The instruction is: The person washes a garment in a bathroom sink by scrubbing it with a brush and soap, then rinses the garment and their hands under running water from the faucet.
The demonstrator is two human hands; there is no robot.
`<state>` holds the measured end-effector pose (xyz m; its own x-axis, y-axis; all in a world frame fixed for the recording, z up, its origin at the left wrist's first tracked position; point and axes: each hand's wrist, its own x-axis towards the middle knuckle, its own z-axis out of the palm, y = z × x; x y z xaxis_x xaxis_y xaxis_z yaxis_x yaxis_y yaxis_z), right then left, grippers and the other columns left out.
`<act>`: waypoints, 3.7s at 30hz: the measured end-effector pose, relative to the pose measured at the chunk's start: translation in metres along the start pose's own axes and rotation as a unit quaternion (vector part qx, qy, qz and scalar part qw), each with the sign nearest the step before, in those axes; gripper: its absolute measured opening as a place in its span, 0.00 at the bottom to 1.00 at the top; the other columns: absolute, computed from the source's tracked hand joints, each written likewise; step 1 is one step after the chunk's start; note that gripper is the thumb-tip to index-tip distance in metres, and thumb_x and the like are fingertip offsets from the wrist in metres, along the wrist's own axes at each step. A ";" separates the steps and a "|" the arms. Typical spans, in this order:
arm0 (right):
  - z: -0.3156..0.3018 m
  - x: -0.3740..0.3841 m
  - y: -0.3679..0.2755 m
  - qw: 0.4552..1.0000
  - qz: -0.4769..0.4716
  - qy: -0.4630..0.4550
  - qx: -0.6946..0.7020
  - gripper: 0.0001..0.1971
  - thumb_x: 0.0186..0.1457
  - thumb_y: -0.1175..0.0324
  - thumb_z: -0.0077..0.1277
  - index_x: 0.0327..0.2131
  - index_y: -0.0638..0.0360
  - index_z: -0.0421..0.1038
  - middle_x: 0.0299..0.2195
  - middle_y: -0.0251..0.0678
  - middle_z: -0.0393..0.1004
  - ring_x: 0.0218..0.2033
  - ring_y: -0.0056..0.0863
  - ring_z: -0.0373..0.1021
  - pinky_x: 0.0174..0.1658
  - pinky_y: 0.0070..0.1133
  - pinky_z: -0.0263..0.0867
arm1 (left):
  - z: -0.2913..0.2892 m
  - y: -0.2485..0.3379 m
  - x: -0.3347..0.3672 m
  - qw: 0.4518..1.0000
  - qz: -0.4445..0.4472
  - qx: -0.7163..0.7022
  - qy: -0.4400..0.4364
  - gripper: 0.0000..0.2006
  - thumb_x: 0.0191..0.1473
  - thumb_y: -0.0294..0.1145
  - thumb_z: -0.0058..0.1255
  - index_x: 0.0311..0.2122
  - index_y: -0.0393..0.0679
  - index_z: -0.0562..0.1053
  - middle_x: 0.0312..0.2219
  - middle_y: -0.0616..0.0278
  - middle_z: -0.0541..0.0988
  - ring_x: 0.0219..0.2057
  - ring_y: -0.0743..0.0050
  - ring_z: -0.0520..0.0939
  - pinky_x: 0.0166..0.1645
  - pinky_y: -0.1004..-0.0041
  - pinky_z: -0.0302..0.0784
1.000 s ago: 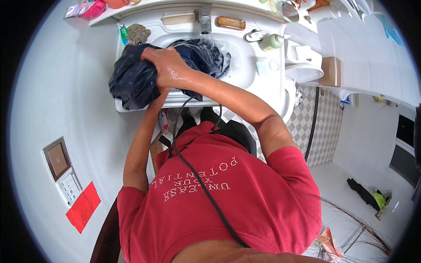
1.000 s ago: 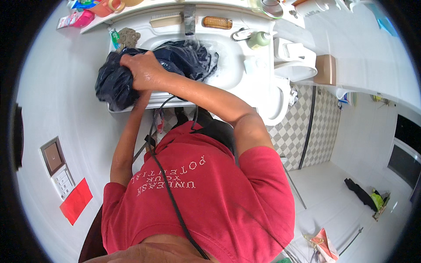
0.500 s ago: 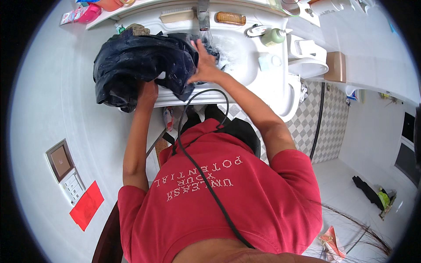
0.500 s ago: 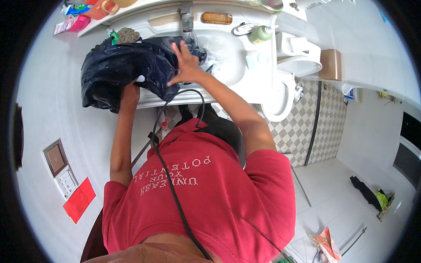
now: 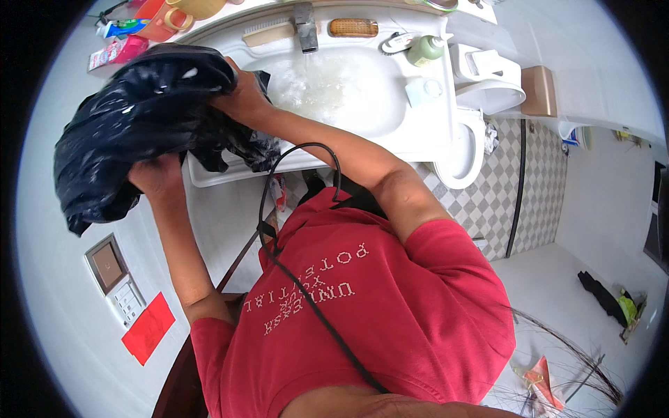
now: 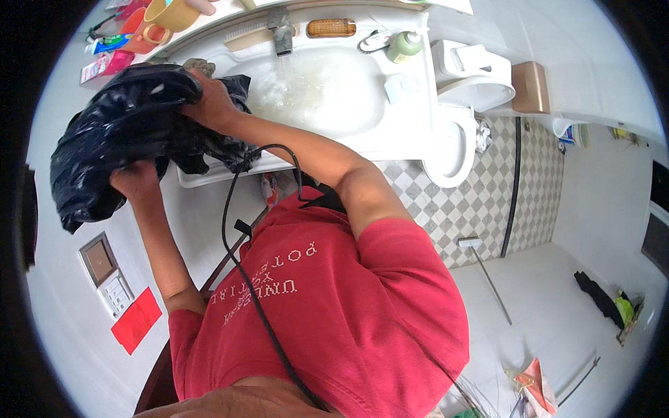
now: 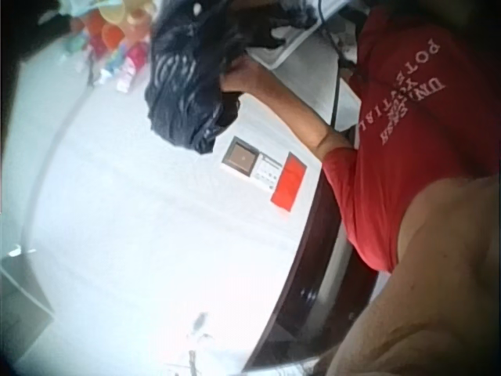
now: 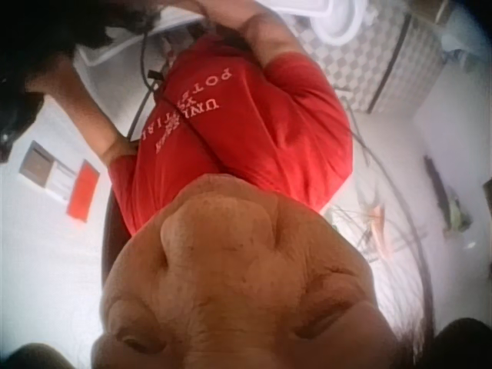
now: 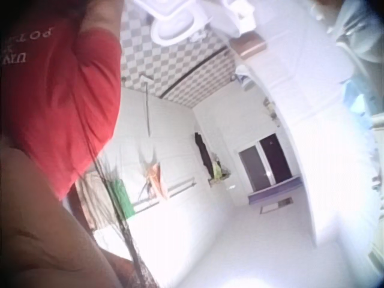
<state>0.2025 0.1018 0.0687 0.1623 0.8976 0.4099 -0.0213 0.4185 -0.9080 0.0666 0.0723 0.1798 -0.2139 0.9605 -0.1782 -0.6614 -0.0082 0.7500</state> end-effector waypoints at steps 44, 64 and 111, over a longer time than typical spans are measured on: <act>-0.125 -0.074 0.254 0.599 0.337 -0.331 -0.647 0.16 0.54 0.65 0.34 0.39 0.54 0.73 0.48 0.34 0.66 0.51 0.31 0.57 0.46 0.33 0.58 | -0.164 -0.071 -0.031 0.948 -0.049 0.187 0.253 0.25 0.45 0.18 0.36 0.53 0.40 0.60 0.50 0.58 0.66 0.51 0.60 0.66 0.58 0.59 0.58; -0.188 -0.109 0.250 0.760 0.224 -0.301 -0.531 0.13 0.50 0.62 0.38 0.35 0.51 0.73 0.39 0.39 0.71 0.43 0.36 0.67 0.43 0.34 0.65 | -0.198 -0.083 -0.012 0.975 -0.076 0.139 0.155 0.20 0.47 0.19 0.38 0.48 0.38 0.64 0.47 0.58 0.68 0.48 0.65 0.67 0.57 0.65 0.59; -0.210 -0.221 0.082 0.735 0.269 -0.101 -0.614 0.14 0.54 0.58 0.41 0.32 0.53 0.75 0.34 0.35 0.72 0.39 0.34 0.67 0.43 0.33 0.56 | -0.210 -0.104 -0.004 0.975 -0.049 0.169 0.138 0.15 0.42 0.18 0.48 0.40 0.37 0.71 0.41 0.60 0.73 0.44 0.68 0.72 0.51 0.70 0.65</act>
<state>0.3716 -0.0915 -0.1149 0.3042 0.9414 -0.1453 0.8975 -0.3344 -0.2875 -0.0145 0.0108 -0.0314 -0.3768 0.8404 -0.3895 -0.4239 0.2174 0.8792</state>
